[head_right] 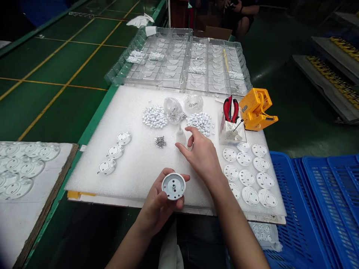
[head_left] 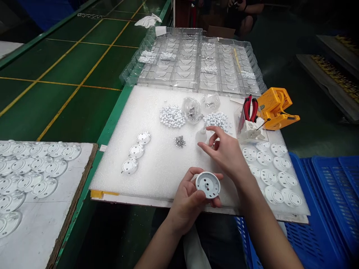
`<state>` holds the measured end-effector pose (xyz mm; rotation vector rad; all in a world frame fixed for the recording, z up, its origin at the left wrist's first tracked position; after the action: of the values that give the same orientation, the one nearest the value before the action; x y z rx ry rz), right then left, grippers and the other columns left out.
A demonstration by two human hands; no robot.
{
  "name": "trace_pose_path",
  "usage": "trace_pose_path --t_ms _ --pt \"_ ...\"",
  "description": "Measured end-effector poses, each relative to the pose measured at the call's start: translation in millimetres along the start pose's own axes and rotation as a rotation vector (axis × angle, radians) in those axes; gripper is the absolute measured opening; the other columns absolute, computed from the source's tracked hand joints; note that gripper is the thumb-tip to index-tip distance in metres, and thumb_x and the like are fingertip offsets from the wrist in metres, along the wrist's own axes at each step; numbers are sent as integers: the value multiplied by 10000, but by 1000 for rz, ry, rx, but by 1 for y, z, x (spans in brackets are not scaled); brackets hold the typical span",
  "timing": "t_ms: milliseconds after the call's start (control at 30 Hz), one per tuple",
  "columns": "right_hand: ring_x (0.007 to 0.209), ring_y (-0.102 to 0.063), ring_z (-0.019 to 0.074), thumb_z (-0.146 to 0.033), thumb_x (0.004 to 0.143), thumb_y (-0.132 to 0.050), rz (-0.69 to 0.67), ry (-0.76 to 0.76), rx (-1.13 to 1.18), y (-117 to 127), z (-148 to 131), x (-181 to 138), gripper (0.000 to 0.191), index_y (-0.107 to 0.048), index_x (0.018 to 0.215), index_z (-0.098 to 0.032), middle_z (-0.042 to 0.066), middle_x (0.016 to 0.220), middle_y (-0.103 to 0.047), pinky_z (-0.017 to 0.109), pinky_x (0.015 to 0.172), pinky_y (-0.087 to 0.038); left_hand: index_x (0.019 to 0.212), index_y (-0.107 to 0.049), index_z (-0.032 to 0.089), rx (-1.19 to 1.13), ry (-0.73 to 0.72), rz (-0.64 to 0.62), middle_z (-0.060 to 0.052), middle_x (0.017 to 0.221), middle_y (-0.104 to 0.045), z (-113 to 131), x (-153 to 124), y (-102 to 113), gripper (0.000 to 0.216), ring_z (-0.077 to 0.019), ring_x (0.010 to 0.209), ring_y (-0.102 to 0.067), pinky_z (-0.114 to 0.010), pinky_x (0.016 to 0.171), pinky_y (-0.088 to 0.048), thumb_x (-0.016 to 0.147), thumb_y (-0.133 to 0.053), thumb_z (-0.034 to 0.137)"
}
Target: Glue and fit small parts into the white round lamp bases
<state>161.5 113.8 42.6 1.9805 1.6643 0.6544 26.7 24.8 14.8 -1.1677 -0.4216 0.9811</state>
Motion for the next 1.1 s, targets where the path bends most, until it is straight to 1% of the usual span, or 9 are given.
trace_pose_path --t_ms 33,133,300,367,467,567,700,800,1100 --pt "568 -498 130 -255 791 -774 -1 6 -65 -4 1 6 151 -636 835 -211 -56 645 -544 311 614 -400 1022 -611 189 -30 4 25 -67 1060 -803 -2 0 0 457 -94 640 -733 -169 624 -549 741 -924 368" --pt "590 -478 133 -285 808 -728 79 51 -50 -2 2 9 328 -478 607 -219 -35 624 -503 307 602 -388 985 -614 161 -79 10 117 -68 1066 -794 -9 2 1 457 -78 659 -718 -164 649 -556 727 -936 357" --pt "814 -673 196 -430 888 -698 124 72 463 25 4 -26 218 -648 929 -222 41 910 -699 296 616 -503 964 -622 141 -105 24 235 -48 1012 -775 -16 7 2 461 -63 668 -691 -166 685 -558 720 -939 369" --pt "775 -707 196 -417 855 -771 101 46 615 34 8 -39 258 -634 982 -240 44 967 -734 299 592 -520 963 -622 142 -104 17 252 -40 1003 -767 -16 10 2 462 -64 672 -686 -172 689 -557 717 -942 367" --pt "493 -568 123 -469 758 -862 167 -20 755 43 20 -48 372 -593 908 -260 -16 800 -688 256 420 -391 957 -618 145 -99 14 260 -39 1006 -761 -16 11 2 463 -63 667 -677 -183 693 -555 716 -941 373" --pt "435 -384 77 -613 697 -849 275 -101 845 46 30 -45 462 -612 858 -251 -53 679 -531 245 389 -269 948 -614 149 -78 1 274 -36 1011 -753 -17 12 3 470 -63 659 -666 -191 688 -552 705 -947 377" --pt "553 -376 102 -639 764 -759 359 -135 877 43 28 -39 453 -567 760 -229 -33 719 -449 269 495 -321 938 -608 156 -59 -29 298 -25 998 -740 -17 11 4 482 -63 654 -656 -196 681 -545 692 -952 388" --pt "586 -385 125 -525 839 -708 395 -70 808 42 21 -40 426 -479 646 -221 -35 658 -376 296 554 -325 943 -605 155 -44 -28 298 -24 1003 -733 -18 11 4 479 -63 654 -654 -202 688 -546 701 -948 386" --pt "494 -285 135 -396 918 -625 598 150 692 30 18 -54 501 -351 528 -242 -47 524 -239 339 535 -234 954 -599 155 5 -42 296 -29 992 -711 -19 12 5 464 -83 684 -650 -239 720 -546 738 -919 414"
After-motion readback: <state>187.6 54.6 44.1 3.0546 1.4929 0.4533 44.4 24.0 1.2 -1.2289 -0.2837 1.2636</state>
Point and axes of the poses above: each hand's wrist, its own x-axis towards the middle knuckle, its own y-axis out of the back of the hand, z = x × y, the point moved 5 cm from there along x, towards the middle knuckle
